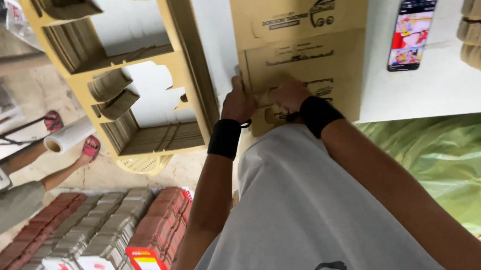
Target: Folding die-cut cardboard templates into boxes and removing excess waste material.
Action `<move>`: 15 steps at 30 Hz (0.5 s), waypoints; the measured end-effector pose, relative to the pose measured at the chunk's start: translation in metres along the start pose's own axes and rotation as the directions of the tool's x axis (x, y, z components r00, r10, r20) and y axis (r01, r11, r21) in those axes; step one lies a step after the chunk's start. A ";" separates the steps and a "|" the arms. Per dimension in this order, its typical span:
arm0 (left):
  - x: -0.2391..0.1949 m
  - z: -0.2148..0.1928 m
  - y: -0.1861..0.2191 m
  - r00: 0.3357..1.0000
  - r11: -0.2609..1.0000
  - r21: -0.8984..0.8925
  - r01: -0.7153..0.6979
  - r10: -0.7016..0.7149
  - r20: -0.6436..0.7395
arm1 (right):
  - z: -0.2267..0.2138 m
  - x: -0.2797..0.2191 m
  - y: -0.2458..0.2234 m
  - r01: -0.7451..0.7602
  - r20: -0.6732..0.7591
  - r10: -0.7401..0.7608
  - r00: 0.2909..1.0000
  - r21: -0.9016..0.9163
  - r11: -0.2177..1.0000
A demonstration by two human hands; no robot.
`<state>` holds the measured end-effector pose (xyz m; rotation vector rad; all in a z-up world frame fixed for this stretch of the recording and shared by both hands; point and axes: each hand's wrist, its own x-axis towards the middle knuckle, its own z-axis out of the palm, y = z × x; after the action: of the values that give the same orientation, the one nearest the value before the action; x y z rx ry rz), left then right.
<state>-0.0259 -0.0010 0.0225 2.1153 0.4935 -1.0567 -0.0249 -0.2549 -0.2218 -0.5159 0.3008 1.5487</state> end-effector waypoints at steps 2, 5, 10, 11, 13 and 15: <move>0.020 0.009 -0.022 1.000 0.995 0.097 -0.029 0.028 0.008 | 0.148 -0.041 -0.039 -0.110 -0.384 -0.077 0.920 -0.441 0.891; 0.022 0.009 -0.023 0.999 0.989 0.145 -0.032 0.031 0.008 | 0.233 -0.057 -0.055 -0.380 -0.620 -0.312 0.720 -0.729 0.569; 0.015 0.012 -0.010 0.999 0.987 0.151 0.046 -0.047 -0.001 | 0.228 -0.048 -0.062 -0.429 -0.553 -0.336 0.763 -0.821 0.377; 0.015 0.013 -0.010 0.999 0.985 0.165 0.039 -0.039 -0.008 | 0.229 -0.048 -0.063 -0.447 -0.597 -0.330 0.731 -0.785 0.429; 0.020 0.018 -0.010 0.999 0.983 0.178 0.039 -0.036 -0.017 | 0.229 -0.048 -0.064 -0.461 -0.637 -0.319 0.702 -0.748 0.477; 0.026 0.026 -0.015 0.998 0.965 0.253 0.062 -0.056 -0.032 | 0.229 -0.047 -0.063 -0.471 -0.646 -0.306 0.699 -0.739 0.482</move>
<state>-0.0337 -0.0095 -0.0155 2.3529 0.4552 -1.1821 0.0063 -0.1796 0.0061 -2.0424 0.0687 1.4388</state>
